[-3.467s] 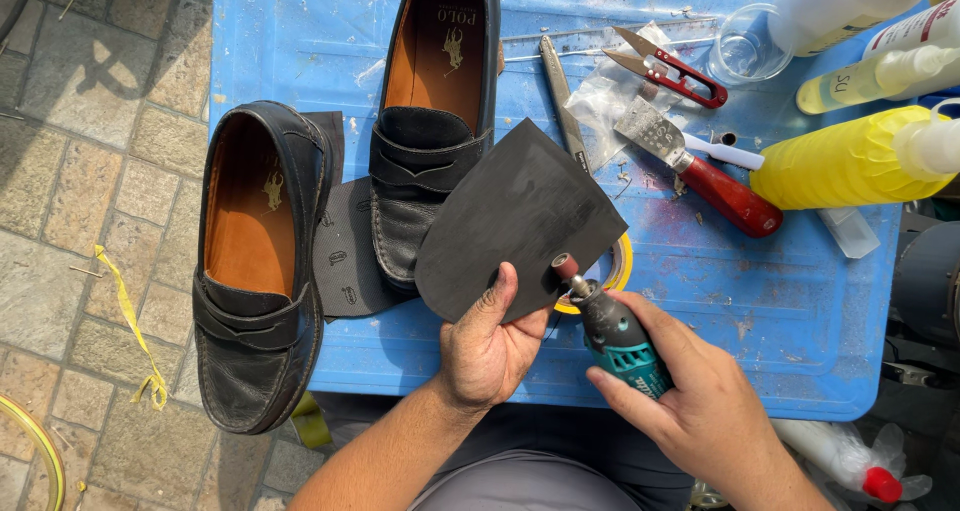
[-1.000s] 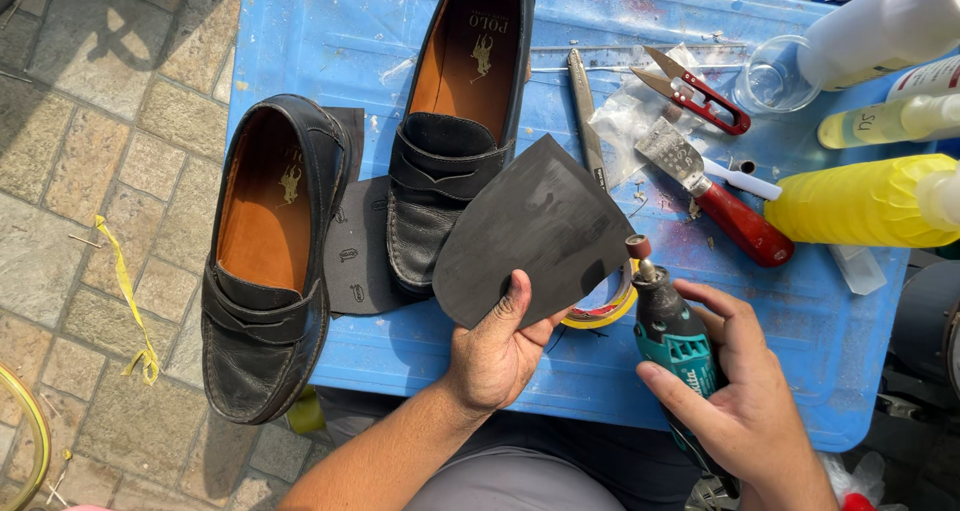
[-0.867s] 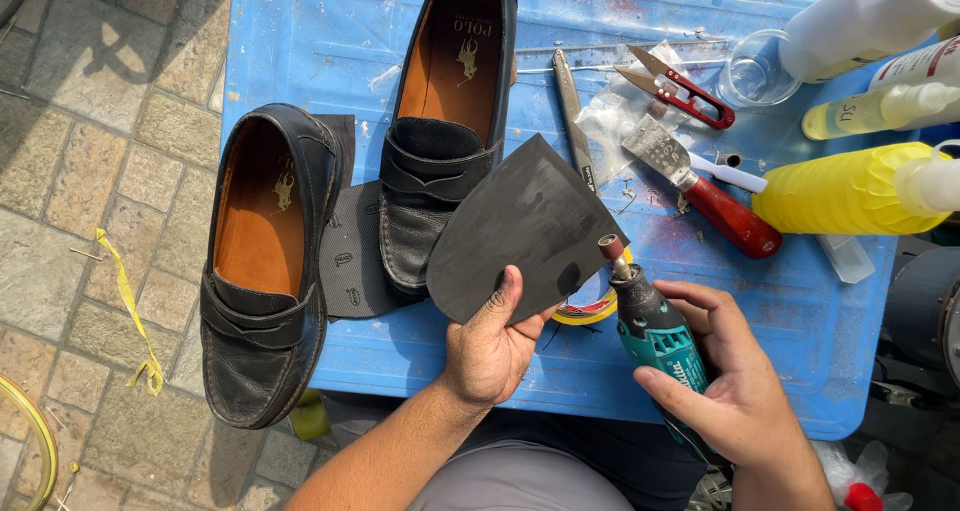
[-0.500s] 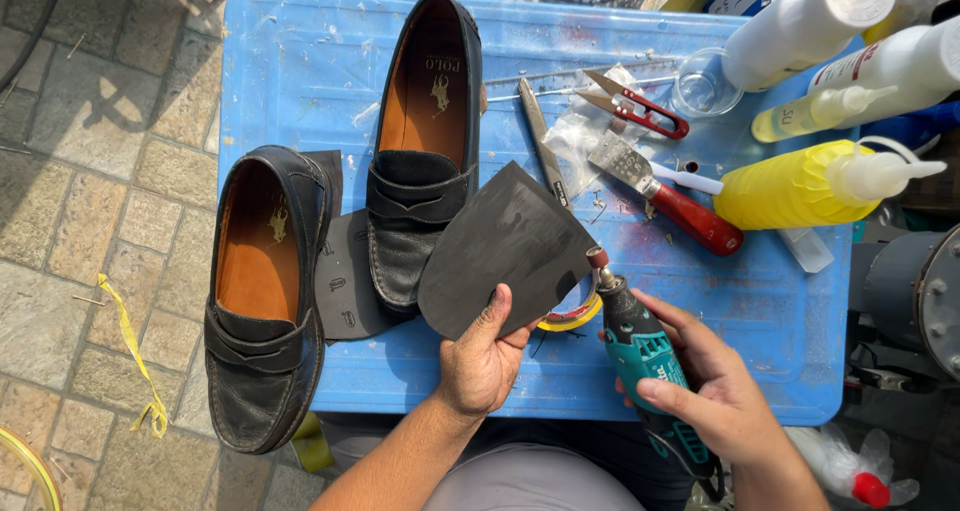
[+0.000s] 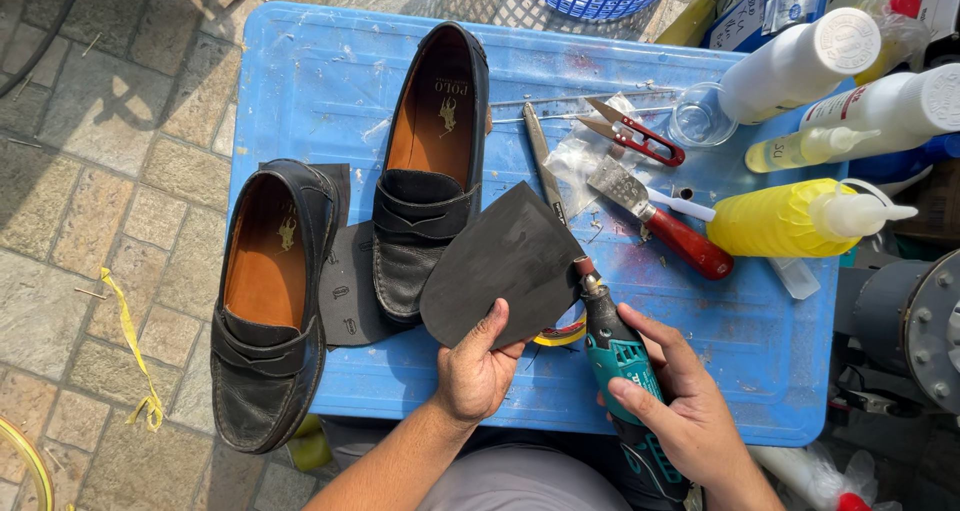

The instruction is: The person uses a rotary tool with a grinding bit to smooth the surface of a black shoe insole. They hold the insole in one hand and the tool in the other, working over a blue table with a pair of black loafers and various repair tools nearby.

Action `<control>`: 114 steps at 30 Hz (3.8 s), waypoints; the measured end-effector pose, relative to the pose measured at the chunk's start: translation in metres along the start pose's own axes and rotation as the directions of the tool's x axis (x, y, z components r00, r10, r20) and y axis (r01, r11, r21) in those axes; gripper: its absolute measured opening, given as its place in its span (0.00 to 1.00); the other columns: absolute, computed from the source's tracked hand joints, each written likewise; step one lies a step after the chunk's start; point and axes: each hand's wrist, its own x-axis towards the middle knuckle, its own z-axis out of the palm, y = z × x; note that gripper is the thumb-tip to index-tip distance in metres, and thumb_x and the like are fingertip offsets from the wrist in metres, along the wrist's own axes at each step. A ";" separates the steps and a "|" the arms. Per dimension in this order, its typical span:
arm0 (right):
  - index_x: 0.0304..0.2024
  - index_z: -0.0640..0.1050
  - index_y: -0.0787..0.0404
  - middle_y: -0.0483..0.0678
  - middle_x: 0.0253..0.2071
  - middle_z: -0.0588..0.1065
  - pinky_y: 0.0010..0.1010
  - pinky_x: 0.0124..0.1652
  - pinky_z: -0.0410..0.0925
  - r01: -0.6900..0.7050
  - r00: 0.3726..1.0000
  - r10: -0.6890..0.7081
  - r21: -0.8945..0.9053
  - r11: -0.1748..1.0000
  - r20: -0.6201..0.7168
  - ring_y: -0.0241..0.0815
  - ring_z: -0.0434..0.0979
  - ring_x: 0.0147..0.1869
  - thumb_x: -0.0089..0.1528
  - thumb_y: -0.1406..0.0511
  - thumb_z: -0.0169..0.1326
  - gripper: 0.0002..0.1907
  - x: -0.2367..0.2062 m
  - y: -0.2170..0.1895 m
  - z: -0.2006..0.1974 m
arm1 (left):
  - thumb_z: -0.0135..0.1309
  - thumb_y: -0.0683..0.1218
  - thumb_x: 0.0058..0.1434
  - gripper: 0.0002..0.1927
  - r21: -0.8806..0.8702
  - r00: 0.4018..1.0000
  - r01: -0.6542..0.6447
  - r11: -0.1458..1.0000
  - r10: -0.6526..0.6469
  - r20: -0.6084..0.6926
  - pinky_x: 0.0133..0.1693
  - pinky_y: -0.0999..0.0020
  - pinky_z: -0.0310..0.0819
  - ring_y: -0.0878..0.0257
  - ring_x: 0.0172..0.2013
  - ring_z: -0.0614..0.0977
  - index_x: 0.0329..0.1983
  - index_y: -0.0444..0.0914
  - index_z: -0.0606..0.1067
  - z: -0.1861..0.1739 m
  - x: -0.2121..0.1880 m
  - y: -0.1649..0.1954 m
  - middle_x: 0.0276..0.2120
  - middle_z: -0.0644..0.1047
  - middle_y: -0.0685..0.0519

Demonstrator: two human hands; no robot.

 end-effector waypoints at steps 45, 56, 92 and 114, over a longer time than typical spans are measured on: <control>0.75 0.65 0.60 0.54 0.53 0.80 0.31 0.50 0.73 0.146 0.987 -0.153 0.119 0.982 0.044 0.39 0.80 0.50 0.62 0.70 0.63 0.40 -0.002 0.004 0.004 | 0.43 0.46 0.76 0.21 -0.008 0.997 0.038 0.999 -0.037 0.074 0.66 0.51 0.70 0.51 0.64 0.75 0.68 0.32 0.64 -0.008 -0.005 -0.009 0.64 0.72 0.41; 0.70 0.67 0.61 0.51 0.54 0.79 0.30 0.54 0.70 0.220 0.975 -0.220 -0.018 0.975 0.041 0.38 0.78 0.54 0.57 0.70 0.63 0.38 -0.002 -0.002 0.003 | 0.41 0.49 0.76 0.22 -0.037 0.992 0.012 0.999 -0.007 0.126 0.66 0.52 0.70 0.53 0.64 0.75 0.68 0.34 0.64 -0.006 -0.006 -0.005 0.64 0.71 0.43; 0.66 0.71 0.62 0.52 0.54 0.82 0.28 0.53 0.72 0.344 0.937 -0.346 -0.259 0.903 0.040 0.38 0.81 0.53 0.55 0.68 0.66 0.37 0.000 -0.016 0.013 | 0.43 0.56 0.75 0.28 -0.026 0.983 -0.018 1.000 0.023 0.183 0.72 0.52 0.63 0.55 0.70 0.69 0.71 0.35 0.60 0.015 -0.002 0.001 0.67 0.68 0.46; 0.64 0.72 0.63 0.55 0.57 0.80 0.30 0.56 0.70 0.472 0.881 -0.444 -0.292 0.832 0.161 0.42 0.82 0.59 0.55 0.68 0.66 0.35 -0.003 -0.016 0.013 | 0.43 0.54 0.78 0.25 -0.083 0.990 0.011 0.997 0.001 0.139 0.71 0.52 0.64 0.55 0.67 0.71 0.70 0.35 0.63 0.029 -0.005 0.004 0.64 0.71 0.47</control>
